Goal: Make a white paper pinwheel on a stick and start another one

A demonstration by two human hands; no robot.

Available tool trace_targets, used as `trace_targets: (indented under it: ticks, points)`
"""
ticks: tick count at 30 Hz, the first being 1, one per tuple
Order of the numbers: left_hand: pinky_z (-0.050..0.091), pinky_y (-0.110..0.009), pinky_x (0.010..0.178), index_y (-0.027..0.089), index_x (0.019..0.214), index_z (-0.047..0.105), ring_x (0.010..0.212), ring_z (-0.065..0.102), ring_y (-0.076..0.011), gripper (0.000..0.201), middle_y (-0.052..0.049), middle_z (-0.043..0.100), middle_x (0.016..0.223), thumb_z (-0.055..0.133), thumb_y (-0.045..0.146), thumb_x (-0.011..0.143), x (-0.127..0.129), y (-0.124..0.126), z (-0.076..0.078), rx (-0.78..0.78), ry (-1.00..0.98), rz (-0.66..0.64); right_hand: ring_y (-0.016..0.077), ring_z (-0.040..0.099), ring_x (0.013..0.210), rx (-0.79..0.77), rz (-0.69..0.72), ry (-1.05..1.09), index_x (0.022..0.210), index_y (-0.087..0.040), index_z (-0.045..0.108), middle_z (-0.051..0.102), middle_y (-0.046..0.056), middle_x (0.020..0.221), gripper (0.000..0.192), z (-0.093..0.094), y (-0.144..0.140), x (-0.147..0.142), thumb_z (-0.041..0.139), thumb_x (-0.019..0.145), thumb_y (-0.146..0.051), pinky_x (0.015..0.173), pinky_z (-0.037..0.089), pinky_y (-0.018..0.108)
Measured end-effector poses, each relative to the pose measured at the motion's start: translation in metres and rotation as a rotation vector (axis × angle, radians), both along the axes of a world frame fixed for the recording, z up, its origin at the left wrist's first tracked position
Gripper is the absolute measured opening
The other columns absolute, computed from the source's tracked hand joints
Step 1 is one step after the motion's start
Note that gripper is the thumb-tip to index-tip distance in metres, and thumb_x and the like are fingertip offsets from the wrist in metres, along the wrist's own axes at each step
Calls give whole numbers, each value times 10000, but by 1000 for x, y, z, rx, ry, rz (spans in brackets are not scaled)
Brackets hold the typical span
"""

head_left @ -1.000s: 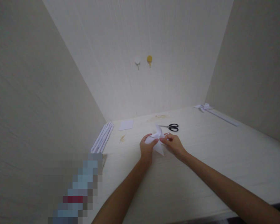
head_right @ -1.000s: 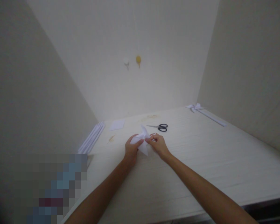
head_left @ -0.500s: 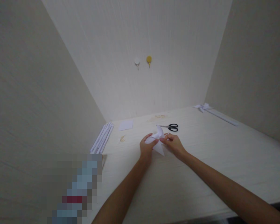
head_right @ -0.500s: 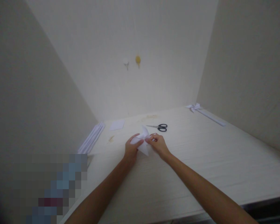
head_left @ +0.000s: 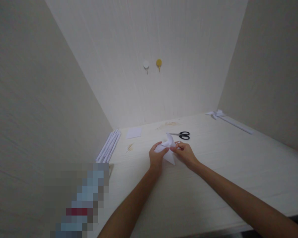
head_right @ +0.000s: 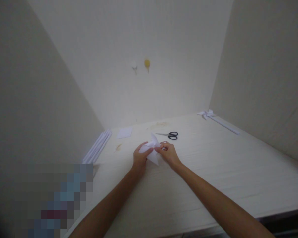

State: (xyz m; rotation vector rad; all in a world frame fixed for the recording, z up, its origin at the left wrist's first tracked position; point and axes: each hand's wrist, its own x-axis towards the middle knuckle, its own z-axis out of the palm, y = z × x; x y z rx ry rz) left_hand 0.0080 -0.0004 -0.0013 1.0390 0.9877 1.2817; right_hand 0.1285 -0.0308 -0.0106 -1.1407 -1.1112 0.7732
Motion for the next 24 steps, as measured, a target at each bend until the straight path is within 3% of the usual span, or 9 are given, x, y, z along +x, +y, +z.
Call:
trace_targets:
  ticks: [6, 11, 15, 18, 22, 24]
  points:
    - [428, -236, 541, 114, 945, 574, 577, 532, -125, 529, -25, 594, 672, 716, 184, 441, 3, -3, 4, -4, 43, 42, 124, 479, 580, -33, -24, 113, 548, -171, 507, 534, -5, 701, 231, 0, -1, -2, 661, 540, -343, 528, 359, 251]
    - [431, -228, 561, 113, 903, 592, 629, 542, -134, 481, -39, 601, 731, 711, 155, 439, 8, -8, 8, 10, 108, 110, 130, 485, 631, 90, -117, 143, 653, -206, 441, 518, -25, 731, 309, -3, 0, -2, 696, 499, -292, 565, 387, 247]
    - [432, -228, 554, 112, 857, 591, 622, 542, -132, 441, -39, 602, 730, 714, 155, 435, 7, -6, 7, 16, 107, 98, 136, 492, 628, 67, -141, 135, 704, -215, 413, 509, -15, 756, 369, -4, 2, -1, 699, 485, -300, 557, 404, 257]
    - [434, -238, 545, 114, 916, 562, 588, 547, -129, 527, -39, 605, 705, 728, 160, 418, 0, -2, 8, -31, 54, -31, 121, 500, 591, 4, -61, 212, 719, -225, 391, 489, -36, 740, 403, -1, 2, 2, 703, 469, -277, 532, 414, 257]
    - [428, -254, 510, 130, 1064, 472, 519, 555, -136, 722, -42, 620, 666, 749, 200, 401, -13, 2, 16, -144, 2, -361, 97, 518, 549, -156, 201, 374, 728, -232, 389, 464, -71, 701, 439, 8, -3, 12, 714, 439, -175, 496, 416, 235]
    - [428, -260, 505, 138, 1104, 432, 511, 559, -145, 800, -32, 619, 645, 759, 192, 376, -16, 2, 19, -162, 14, -450, 91, 531, 552, -239, 318, 385, 751, -229, 411, 471, -77, 690, 461, 11, -7, 18, 715, 422, -122, 492, 413, 219]
